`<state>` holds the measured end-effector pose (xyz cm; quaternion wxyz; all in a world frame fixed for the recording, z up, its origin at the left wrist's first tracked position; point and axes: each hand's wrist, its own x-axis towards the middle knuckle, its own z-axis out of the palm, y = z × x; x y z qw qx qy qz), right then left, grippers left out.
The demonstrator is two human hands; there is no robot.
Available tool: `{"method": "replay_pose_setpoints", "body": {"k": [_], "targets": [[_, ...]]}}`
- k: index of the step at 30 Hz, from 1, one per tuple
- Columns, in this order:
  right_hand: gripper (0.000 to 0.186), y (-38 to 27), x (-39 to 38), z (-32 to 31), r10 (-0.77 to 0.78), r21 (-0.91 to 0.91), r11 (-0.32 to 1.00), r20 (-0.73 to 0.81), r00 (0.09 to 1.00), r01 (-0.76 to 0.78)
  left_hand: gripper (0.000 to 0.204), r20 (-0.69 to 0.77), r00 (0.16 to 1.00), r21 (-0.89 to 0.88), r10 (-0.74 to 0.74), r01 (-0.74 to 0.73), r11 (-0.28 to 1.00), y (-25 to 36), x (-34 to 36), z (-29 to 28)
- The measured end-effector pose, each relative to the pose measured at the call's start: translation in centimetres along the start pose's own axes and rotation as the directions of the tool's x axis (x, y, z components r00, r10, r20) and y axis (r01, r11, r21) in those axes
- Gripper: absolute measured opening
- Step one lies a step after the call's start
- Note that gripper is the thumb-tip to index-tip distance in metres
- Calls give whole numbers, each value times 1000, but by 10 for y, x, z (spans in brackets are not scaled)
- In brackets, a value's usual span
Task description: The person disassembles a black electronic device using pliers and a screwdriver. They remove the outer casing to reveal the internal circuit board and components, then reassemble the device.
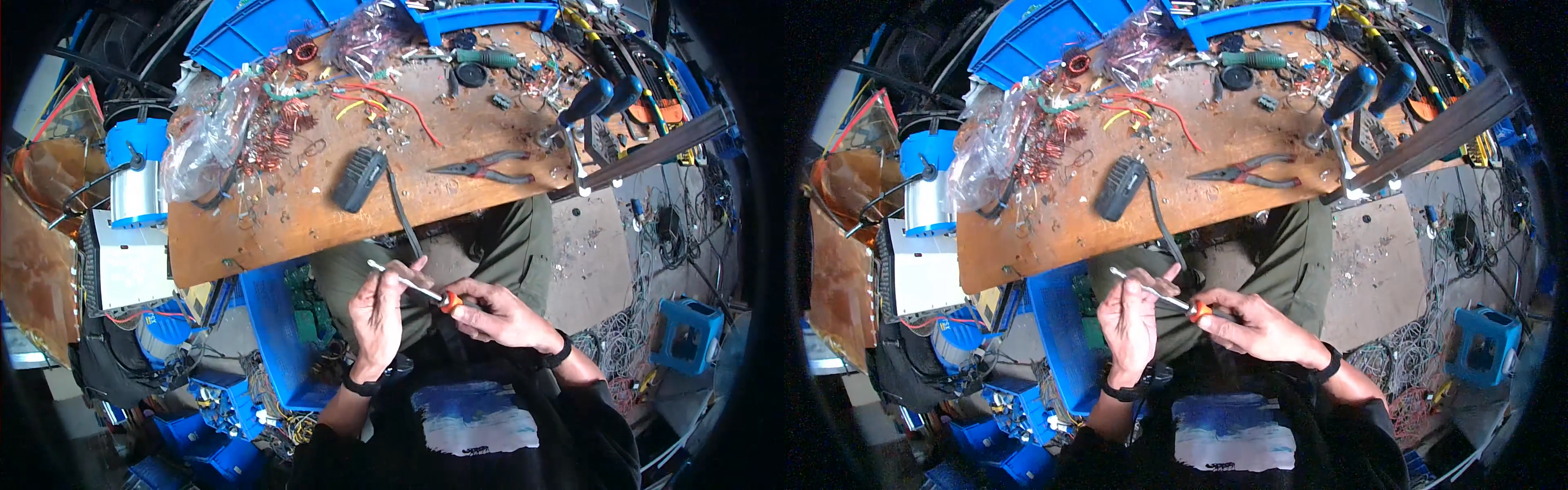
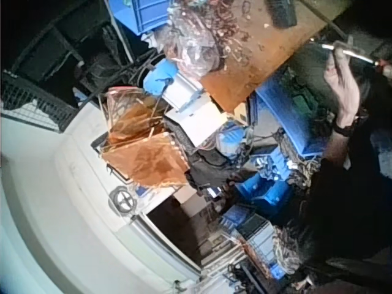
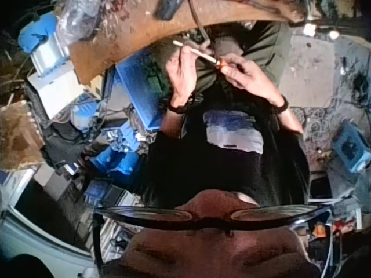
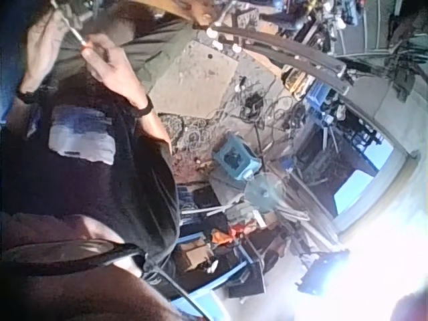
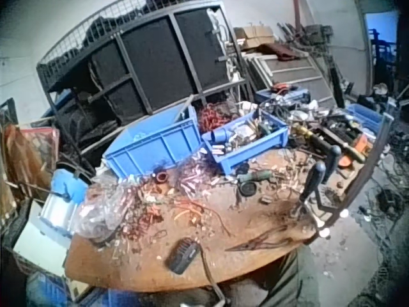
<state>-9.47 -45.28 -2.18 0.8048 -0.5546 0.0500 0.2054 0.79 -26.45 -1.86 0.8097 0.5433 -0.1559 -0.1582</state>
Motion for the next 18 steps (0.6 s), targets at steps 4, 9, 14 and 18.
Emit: {"method": "replay_pose_setpoints", "body": {"k": [4,9,14,18], "targets": [[38,7,2,1,18,263,964,100,995,-44,28,-98,992,1,82,-82,997,5,-4,11],[34,-24,1,14,-133,-107,985,22,991,135,26,-88,981,73,171,-165,984,30,0,11],[31,-22,0,4,-41,201,979,123,992,15,28,9,997,90,71,-72,993,34,2,11],[34,-19,2,4,-32,248,969,118,993,2,28,139,989,176,-57,32,984,11,-7,6]]}}
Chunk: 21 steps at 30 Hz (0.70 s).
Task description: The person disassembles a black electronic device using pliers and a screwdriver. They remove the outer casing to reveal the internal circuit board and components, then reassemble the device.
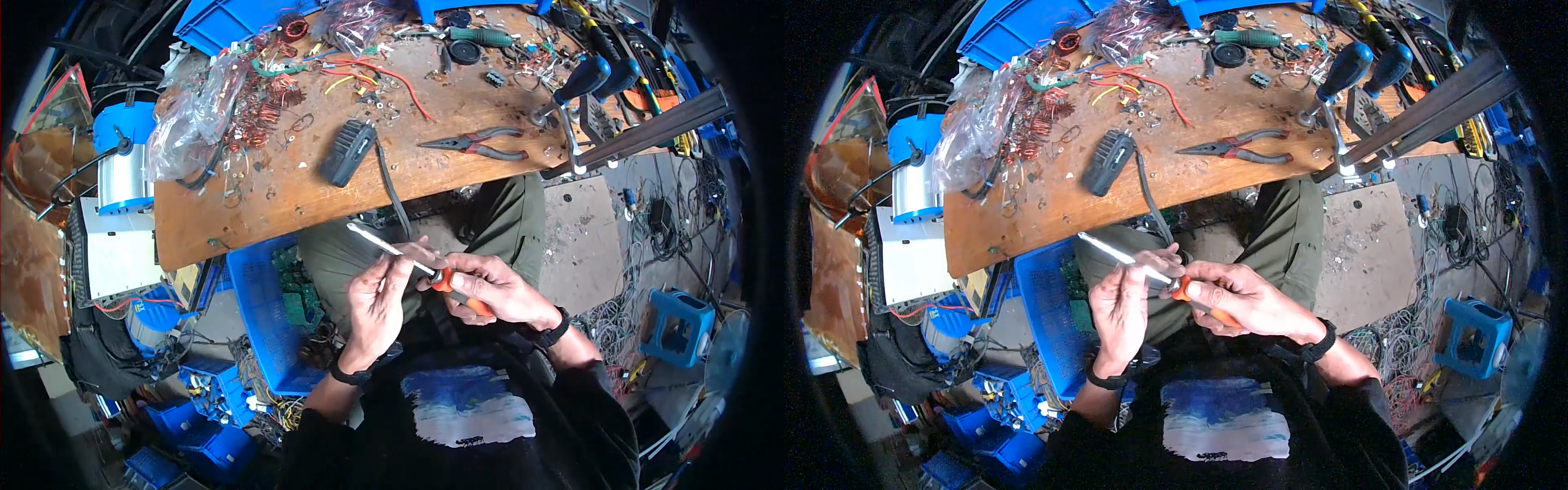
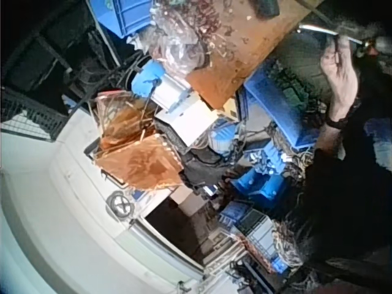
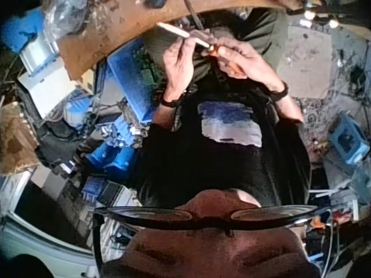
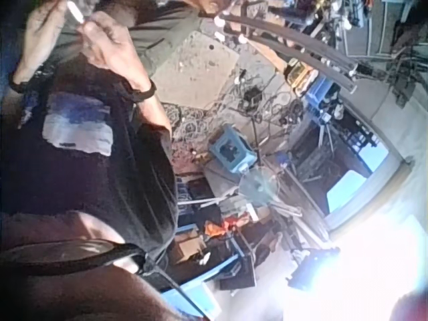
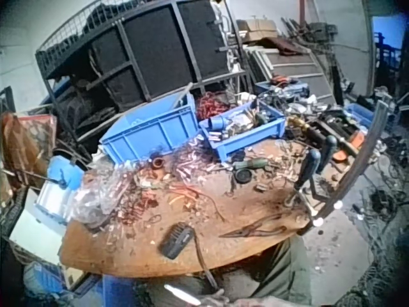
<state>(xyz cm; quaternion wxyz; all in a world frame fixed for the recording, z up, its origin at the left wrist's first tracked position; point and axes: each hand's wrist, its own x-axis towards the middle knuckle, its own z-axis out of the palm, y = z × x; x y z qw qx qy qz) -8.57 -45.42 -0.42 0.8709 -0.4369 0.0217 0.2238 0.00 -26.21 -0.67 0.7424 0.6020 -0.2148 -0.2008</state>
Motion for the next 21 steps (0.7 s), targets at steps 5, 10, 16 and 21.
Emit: {"method": "replay_pose_setpoints", "body": {"k": [5,10,16,21], "targets": [[36,7,3,-1,136,320,937,42,990,-143,30,-179,970,5,-165,169,986,2,-3,11],[44,11,13,-3,-45,-193,981,-80,996,29,22,-83,997,219,2,16,976,-4,5,-2],[38,14,17,12,-135,-265,961,-208,969,77,18,-113,993,181,20,1,983,-1,7,-2],[30,20,19,10,-128,-366,931,-293,947,12,18,-101,995,114,-18,30,993,-7,5,-1]]}}
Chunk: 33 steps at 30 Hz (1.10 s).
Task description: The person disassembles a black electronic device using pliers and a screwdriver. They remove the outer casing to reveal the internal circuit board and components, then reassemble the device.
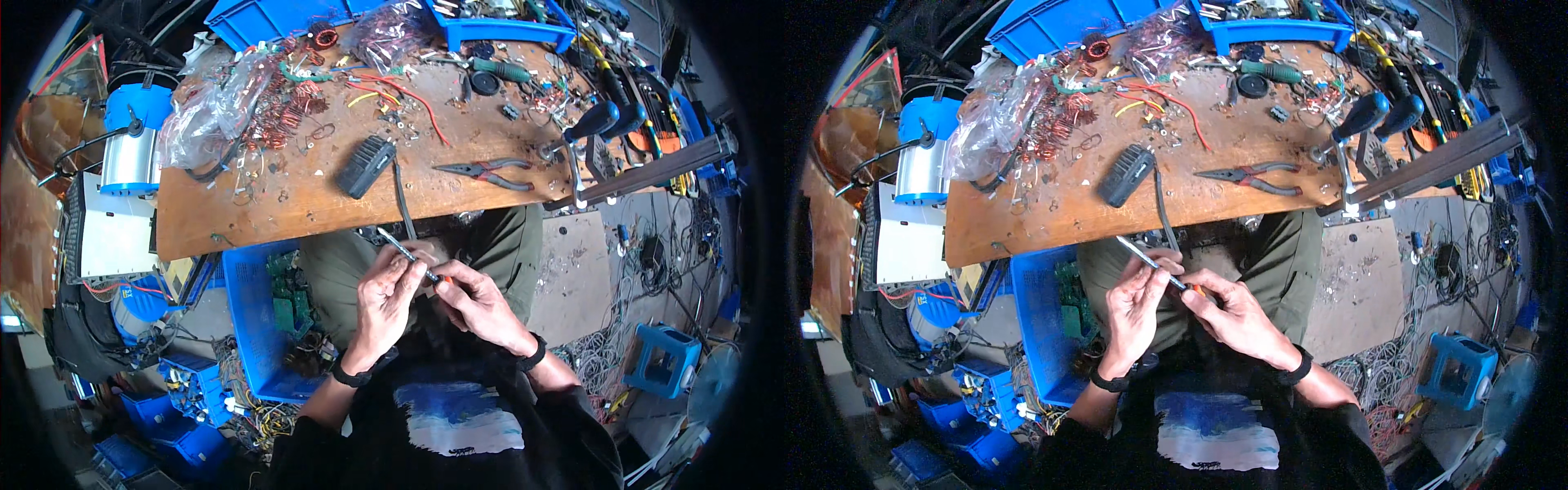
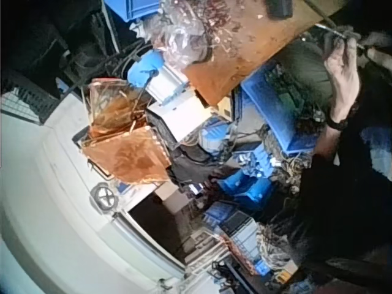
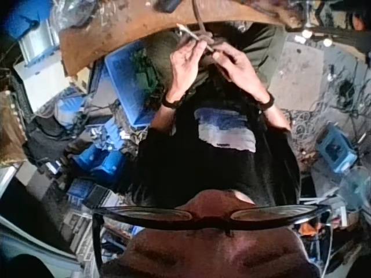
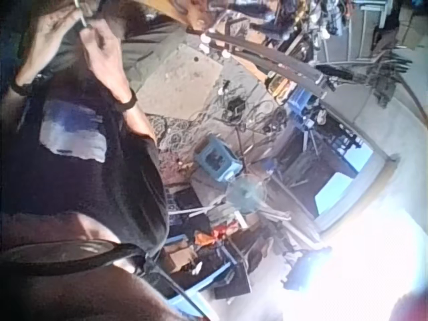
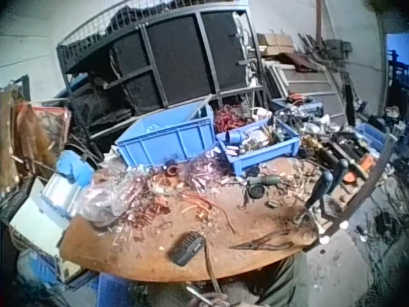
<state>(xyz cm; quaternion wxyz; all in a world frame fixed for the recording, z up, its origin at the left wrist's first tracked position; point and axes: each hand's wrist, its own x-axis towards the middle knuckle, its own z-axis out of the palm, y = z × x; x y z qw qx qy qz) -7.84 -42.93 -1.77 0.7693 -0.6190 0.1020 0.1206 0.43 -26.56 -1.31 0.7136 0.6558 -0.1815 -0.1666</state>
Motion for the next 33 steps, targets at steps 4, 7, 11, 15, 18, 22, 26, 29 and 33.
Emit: {"method": "replay_pose_setpoints", "body": {"k": [4,7,11,15,18,22,26,29,33], "targets": [[24,0,0,1,-36,-139,990,-38,999,31,17,10,999,66,-32,31,997,-7,-3,-4],[23,-8,-1,4,-106,-193,976,-42,993,96,17,5,1000,21,-28,28,999,-7,-1,-4],[21,-1,0,3,-102,-228,970,-80,992,81,18,-6,1000,33,-12,12,999,-8,-5,-4],[21,-5,1,4,-158,-342,933,-100,982,115,24,-137,990,-49,-25,18,999,-7,-11,4],[23,2,1,-1,-207,-419,893,-58,977,164,29,-218,976,-292,16,-81,953,-4,-3,-8],[24,20,-3,-19,-223,-464,871,-80,971,162,26,-313,949,-436,40,-181,882,13,10,-33],[30,9,-7,-37,-325,-513,827,-103,940,230,17,23,1000,322,7,-14,947,34,12,-43],[32,1,-11,-51,-337,-573,785,-75,939,236,19,296,955,631,26,-216,745,35,12,-41],[32,-6,-20,-61,-298,-616,755,-16,955,225,24,427,902,714,-67,-290,638,42,7,-32]]}}
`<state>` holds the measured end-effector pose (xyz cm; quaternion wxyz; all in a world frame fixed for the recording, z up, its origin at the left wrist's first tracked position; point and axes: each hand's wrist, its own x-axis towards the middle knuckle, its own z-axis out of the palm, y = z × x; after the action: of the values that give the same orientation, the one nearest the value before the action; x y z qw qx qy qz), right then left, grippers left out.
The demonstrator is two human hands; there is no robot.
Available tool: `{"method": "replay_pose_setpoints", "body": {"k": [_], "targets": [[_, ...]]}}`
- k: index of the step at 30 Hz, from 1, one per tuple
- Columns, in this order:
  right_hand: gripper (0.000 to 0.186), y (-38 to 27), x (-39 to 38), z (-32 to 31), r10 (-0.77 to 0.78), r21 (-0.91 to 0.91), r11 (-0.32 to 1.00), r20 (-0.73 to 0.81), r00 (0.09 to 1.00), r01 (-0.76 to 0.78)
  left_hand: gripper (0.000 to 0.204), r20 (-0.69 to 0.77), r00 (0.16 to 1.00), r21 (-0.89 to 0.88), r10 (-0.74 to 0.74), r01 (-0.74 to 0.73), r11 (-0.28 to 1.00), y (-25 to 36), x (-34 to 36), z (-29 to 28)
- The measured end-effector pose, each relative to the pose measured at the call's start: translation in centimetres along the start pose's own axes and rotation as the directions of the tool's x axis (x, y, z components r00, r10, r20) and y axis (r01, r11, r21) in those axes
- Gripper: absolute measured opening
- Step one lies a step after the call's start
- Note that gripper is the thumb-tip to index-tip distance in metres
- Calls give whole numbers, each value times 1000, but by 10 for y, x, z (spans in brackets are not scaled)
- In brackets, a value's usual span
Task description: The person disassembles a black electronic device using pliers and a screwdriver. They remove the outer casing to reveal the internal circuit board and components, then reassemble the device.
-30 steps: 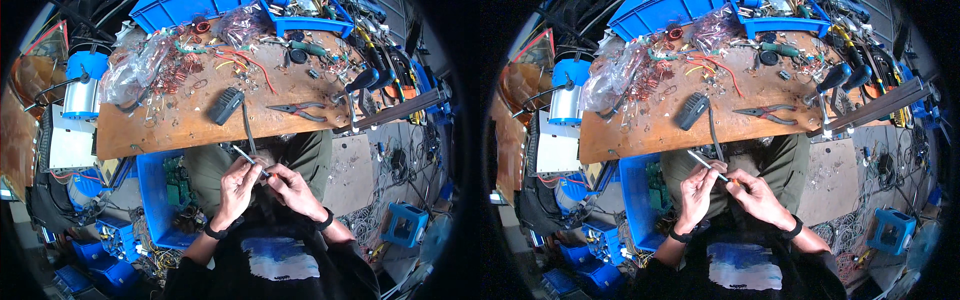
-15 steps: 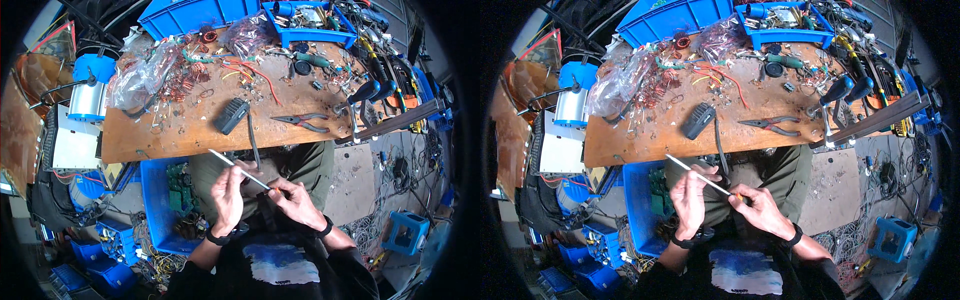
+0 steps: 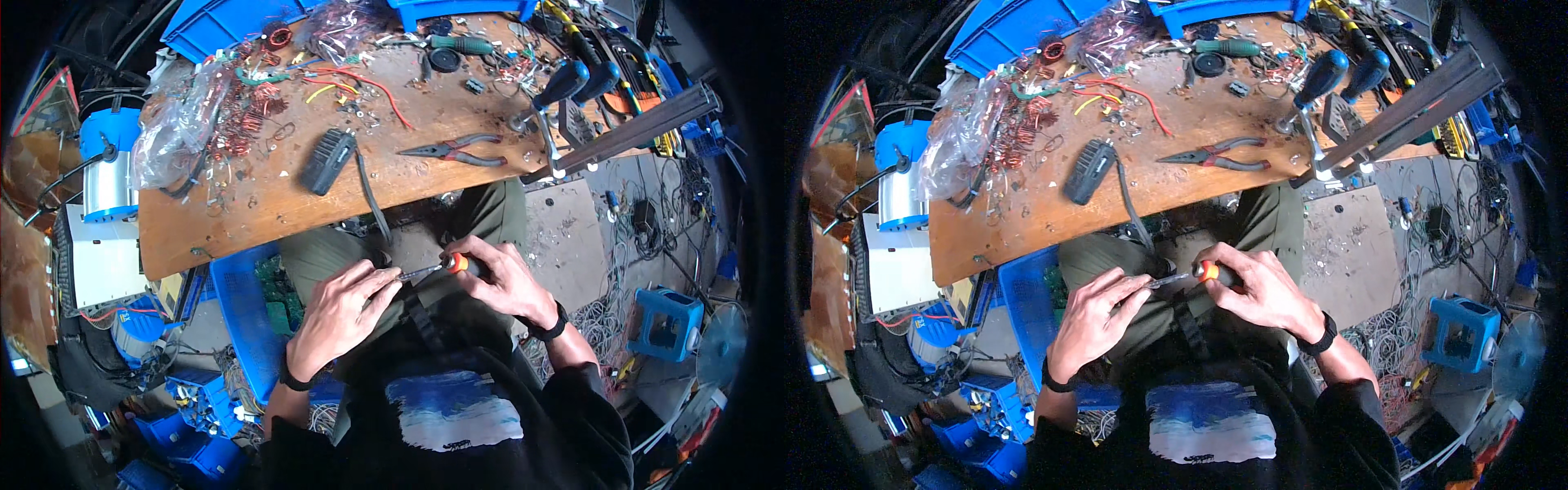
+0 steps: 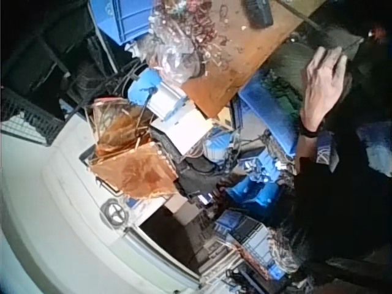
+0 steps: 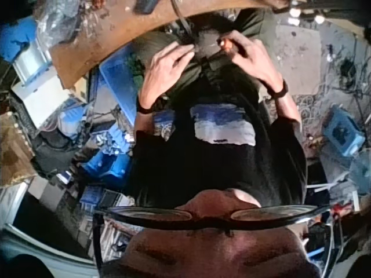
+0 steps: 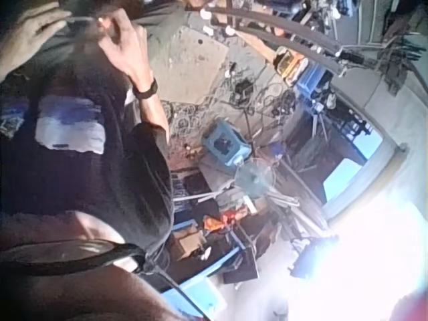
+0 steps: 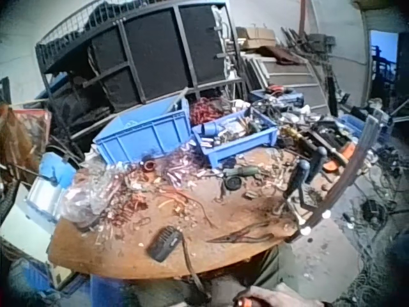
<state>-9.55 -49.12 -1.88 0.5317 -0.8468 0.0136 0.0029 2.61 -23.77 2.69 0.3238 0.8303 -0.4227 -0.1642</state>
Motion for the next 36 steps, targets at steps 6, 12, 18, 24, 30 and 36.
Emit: {"method": "replay_pose_setpoints", "body": {"k": [6,12,18,24,30,36], "targets": [[33,-2,-8,-2,30,-28,999,45,999,-28,26,80,996,33,30,-33,999,1,-1,6],[33,7,-14,5,-52,-44,998,59,997,55,24,101,994,24,39,-42,999,-8,-9,11],[33,4,-16,8,-119,-114,986,49,992,124,24,100,995,50,20,-25,998,-6,-12,15],[40,-4,-31,9,-47,-198,976,189,981,85,25,270,958,125,100,-137,983,-9,-23,18],[42,-16,-48,17,-54,-329,939,153,987,102,25,203,930,-82,305,-294,952,-29,-27,27],[40,-22,-60,36,-23,-328,941,193,981,86,25,204,926,15,319,-329,944,-23,-48,39]]}}
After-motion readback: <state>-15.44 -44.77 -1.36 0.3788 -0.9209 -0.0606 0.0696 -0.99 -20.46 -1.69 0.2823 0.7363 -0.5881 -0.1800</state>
